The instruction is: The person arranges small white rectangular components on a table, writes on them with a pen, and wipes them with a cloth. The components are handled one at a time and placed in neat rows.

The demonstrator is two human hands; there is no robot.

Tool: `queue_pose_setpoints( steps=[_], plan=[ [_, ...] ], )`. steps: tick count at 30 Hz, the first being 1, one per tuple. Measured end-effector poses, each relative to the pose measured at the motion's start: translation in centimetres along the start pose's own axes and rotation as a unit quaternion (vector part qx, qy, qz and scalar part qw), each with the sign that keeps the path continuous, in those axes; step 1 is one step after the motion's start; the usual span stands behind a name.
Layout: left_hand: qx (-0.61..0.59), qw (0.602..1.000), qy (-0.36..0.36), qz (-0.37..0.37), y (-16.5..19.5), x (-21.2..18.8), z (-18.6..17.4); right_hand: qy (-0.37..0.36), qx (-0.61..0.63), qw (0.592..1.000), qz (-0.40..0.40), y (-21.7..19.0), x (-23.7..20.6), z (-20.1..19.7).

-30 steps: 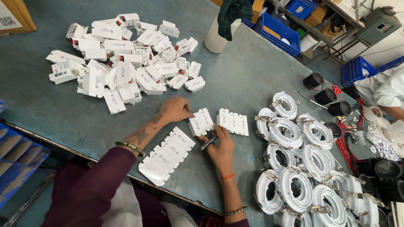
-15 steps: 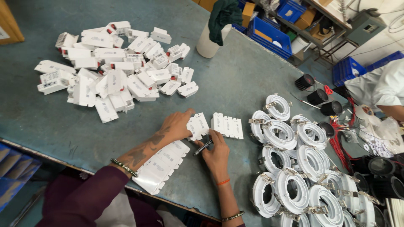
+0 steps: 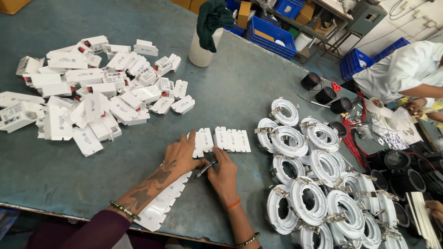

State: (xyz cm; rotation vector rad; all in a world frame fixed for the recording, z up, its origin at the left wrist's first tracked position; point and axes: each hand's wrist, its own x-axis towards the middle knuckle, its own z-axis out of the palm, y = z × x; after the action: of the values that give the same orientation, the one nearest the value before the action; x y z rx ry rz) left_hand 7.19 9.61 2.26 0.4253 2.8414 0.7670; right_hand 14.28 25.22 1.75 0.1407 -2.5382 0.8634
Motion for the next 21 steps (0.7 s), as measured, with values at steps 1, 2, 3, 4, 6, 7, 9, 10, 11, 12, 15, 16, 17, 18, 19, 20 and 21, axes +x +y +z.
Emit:
queue_pose_setpoints(
  steps=[1, 2, 3, 4, 6, 7, 9, 10, 11, 12, 15, 16, 17, 18, 19, 20, 21],
  plan=[
    [0.003, 1.000, 0.002, -0.002, 0.0, 0.4, 0.1, -0.004, 0.001, 1.000, 0.010, 0.0, 0.1, -0.1],
    [0.006, 1.000, 0.003, -0.005, 0.0, 0.8, 0.3, -0.002, 0.002, 1.000, 0.007, 0.0, 0.1, -0.2],
    [0.009, 1.000, 0.004, -0.008, -0.1, 1.1, 0.4, 0.000, 0.003, 1.000, 0.005, -0.1, 0.1, -0.3],
    [0.010, 1.000, 0.014, -0.001, -0.1, 1.3, 0.6, 0.001, 0.005, 1.000, 0.004, -0.2, 0.2, -0.4],
    [0.013, 0.999, 0.033, 0.010, -0.2, 1.6, 1.1, 0.017, -0.006, 1.000, -0.008, -0.2, 0.4, -0.8],
    [0.008, 1.000, 0.029, 0.008, -0.2, 1.8, 1.2, 0.024, -0.011, 1.000, -0.014, -0.2, 0.5, -1.0],
    [-0.004, 1.000, 0.022, 0.005, 0.0, 2.2, 1.4, 0.066, 0.011, 0.998, -0.015, -0.1, 0.6, -1.6],
    [0.000, 1.000, 0.019, 0.009, 0.2, 2.5, 1.5, 0.087, 0.021, 0.996, -0.017, 0.0, 0.7, -2.0],
    [0.005, 1.000, 0.015, 0.012, 0.3, 2.7, 1.5, 0.104, 0.021, 0.994, -0.011, 0.1, 0.9, -2.4],
    [0.011, 1.000, 0.012, 0.015, 0.4, 3.0, 1.5, 0.121, 0.022, 0.992, -0.005, 0.2, 1.0, -2.8],
    [0.007, 1.000, 0.001, 0.021, 0.7, 3.9, 1.3, 0.170, 0.025, 0.985, 0.004, 0.6, 1.3, -3.9],
    [0.001, 1.000, -0.005, 0.024, 0.6, 4.1, 1.2, 0.186, 0.025, 0.982, 0.006, 0.8, 1.4, -4.3],
    [-0.006, 1.000, -0.010, 0.027, 0.5, 4.3, 1.0, 0.200, 0.028, 0.979, 0.011, 0.9, 1.5, -4.6],
    [-0.013, 0.999, -0.015, 0.031, 0.4, 4.5, 0.9, 0.215, 0.030, 0.976, 0.016, 1.1, 1.5, -5.0],
    [-0.009, 0.999, -0.020, 0.035, 0.3, 4.7, 0.8, 0.230, 0.032, 0.972, 0.022, 1.3, 1.5, -5.4],
    [-0.004, 0.999, -0.024, 0.037, 0.3, 5.0, 0.7, 0.243, 0.044, 0.969, 0.030, 1.6, 1.5, -5.8],
    [0.001, 0.999, -0.028, 0.040, 0.2, 5.2, 0.6, 0.256, 0.057, 0.964, 0.039, 1.8, 1.5, -6.1]
  ],
)
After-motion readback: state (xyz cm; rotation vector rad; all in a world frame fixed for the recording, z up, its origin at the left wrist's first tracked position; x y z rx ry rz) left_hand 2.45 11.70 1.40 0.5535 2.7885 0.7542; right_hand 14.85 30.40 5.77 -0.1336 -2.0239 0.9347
